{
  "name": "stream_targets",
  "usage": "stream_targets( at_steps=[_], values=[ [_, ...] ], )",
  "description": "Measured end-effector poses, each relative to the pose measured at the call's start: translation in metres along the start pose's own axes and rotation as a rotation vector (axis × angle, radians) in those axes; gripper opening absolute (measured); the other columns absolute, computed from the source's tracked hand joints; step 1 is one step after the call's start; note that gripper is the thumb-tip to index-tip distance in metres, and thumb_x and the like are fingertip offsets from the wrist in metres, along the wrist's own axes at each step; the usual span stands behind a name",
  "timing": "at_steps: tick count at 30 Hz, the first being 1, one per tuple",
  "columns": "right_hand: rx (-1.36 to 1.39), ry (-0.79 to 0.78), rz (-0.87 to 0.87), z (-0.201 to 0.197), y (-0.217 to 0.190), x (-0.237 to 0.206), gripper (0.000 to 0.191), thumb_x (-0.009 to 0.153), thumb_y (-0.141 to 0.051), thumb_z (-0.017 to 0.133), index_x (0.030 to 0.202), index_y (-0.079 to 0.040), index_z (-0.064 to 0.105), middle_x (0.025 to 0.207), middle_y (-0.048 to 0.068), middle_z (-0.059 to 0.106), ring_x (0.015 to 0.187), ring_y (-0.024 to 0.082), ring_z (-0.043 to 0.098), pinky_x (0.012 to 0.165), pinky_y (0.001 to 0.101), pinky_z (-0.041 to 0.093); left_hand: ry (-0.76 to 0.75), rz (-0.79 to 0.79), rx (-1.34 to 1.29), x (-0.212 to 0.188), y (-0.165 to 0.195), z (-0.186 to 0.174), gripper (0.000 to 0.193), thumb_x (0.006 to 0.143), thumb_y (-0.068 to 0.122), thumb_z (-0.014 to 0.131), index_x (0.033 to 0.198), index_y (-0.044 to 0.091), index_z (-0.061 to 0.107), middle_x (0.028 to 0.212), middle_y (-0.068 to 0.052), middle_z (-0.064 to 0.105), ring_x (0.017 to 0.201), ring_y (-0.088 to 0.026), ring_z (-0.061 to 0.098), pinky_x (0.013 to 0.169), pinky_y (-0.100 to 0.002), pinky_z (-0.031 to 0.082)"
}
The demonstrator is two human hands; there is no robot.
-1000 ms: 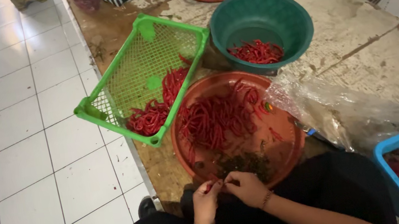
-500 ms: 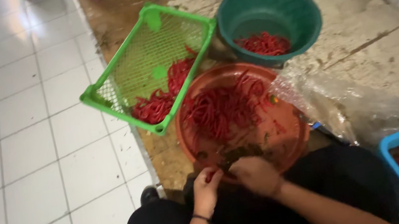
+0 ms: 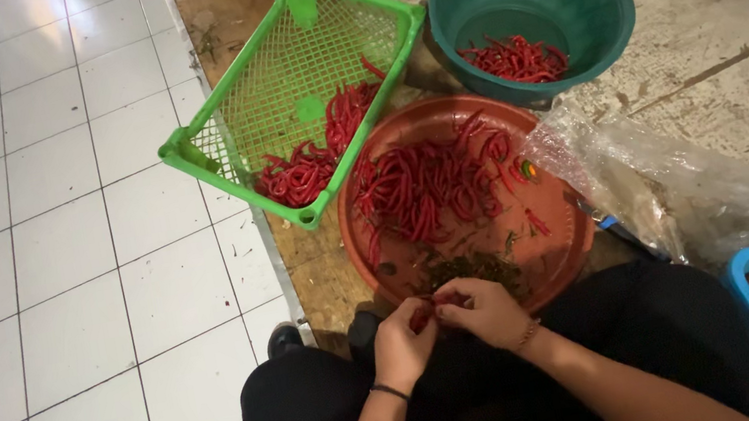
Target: The person sits on the floor and removes stems from red chilies by hand, placing the de-stemmed chilies into a green basket and the stems into a brown basin. The person handles chilies one at a time and occasionally transfers them between containers.
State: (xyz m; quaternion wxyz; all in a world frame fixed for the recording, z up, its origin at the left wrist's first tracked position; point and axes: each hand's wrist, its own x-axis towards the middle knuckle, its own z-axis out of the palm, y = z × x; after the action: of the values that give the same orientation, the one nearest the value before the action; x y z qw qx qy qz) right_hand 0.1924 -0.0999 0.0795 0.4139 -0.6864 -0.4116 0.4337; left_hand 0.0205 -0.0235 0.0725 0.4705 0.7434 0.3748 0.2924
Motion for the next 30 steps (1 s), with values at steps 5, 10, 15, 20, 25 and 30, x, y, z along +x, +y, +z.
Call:
stream_targets(
  at_steps=[5,10,15,20,25,30],
  values=[
    [0.199,-0.022,0.0,0.004,0.003,0.005,0.021,0.095,-0.017,0.068,0.108,-0.001,0.073,0.093,0.004,0.074,0.082,0.01,0.07,0.074,0.0286,0.058,-0.034,-0.086,-0.113,-0.001,-0.009,0.004,0.018,0.084,0.013,0.081,0.096,0.004,0.071,0.071,-0.012,0.07,0.065,-0.019,0.067,0.061,-0.031,0.054],
    [0.088,0.026,0.002,-0.018,0.002,0.009,0.02,0.093,-0.02,0.069,0.104,-0.004,0.074,0.092,0.007,0.076,0.083,0.014,0.069,0.076,0.0301,0.057,-0.06,-0.18,-0.266,0.001,-0.032,0.015,0.018,0.084,0.011,0.084,0.093,0.003,0.071,0.072,-0.002,0.07,0.066,-0.006,0.06,0.061,-0.025,0.051],
    [-0.622,0.161,-0.339,-0.089,-0.006,0.036,0.027,0.09,-0.031,0.068,0.101,-0.008,0.076,0.1,0.013,0.076,0.095,0.032,0.072,0.082,0.0408,0.056,0.015,-0.174,-0.359,0.005,-0.065,0.026,0.016,0.084,0.008,0.083,0.095,0.003,0.072,0.08,-0.003,0.073,0.071,-0.006,0.063,0.065,-0.024,0.053],
    [-0.869,0.345,0.094,-0.151,0.005,0.036,0.027,0.089,-0.038,0.068,0.104,-0.017,0.077,0.107,0.011,0.075,0.1,0.035,0.07,0.086,0.0464,0.056,-0.018,-0.565,-0.725,0.006,-0.078,0.02,0.019,0.094,0.016,0.07,0.111,0.007,0.07,0.075,-0.001,0.064,0.055,-0.008,0.048,0.05,-0.024,0.036],
    [-0.914,0.381,0.2,-0.172,0.02,0.04,0.028,0.089,-0.035,0.069,0.109,-0.019,0.077,0.11,0.013,0.075,0.102,0.035,0.071,0.092,0.0464,0.055,0.008,-0.752,-1.006,0.007,-0.074,0.01,0.028,0.1,0.029,0.06,0.114,0.006,0.066,0.07,-0.001,0.058,0.047,-0.007,0.037,0.042,-0.024,0.026],
    [-0.776,0.5,0.208,-0.175,0.024,0.051,0.031,0.088,-0.035,0.07,0.112,-0.017,0.078,0.112,0.017,0.074,0.104,0.038,0.069,0.094,0.047,0.054,0.023,-0.953,-1.066,0.01,-0.073,0.004,0.035,0.101,0.038,0.055,0.116,0.008,0.066,0.072,-0.003,0.058,0.048,-0.01,0.039,0.044,-0.026,0.028]
  ],
)
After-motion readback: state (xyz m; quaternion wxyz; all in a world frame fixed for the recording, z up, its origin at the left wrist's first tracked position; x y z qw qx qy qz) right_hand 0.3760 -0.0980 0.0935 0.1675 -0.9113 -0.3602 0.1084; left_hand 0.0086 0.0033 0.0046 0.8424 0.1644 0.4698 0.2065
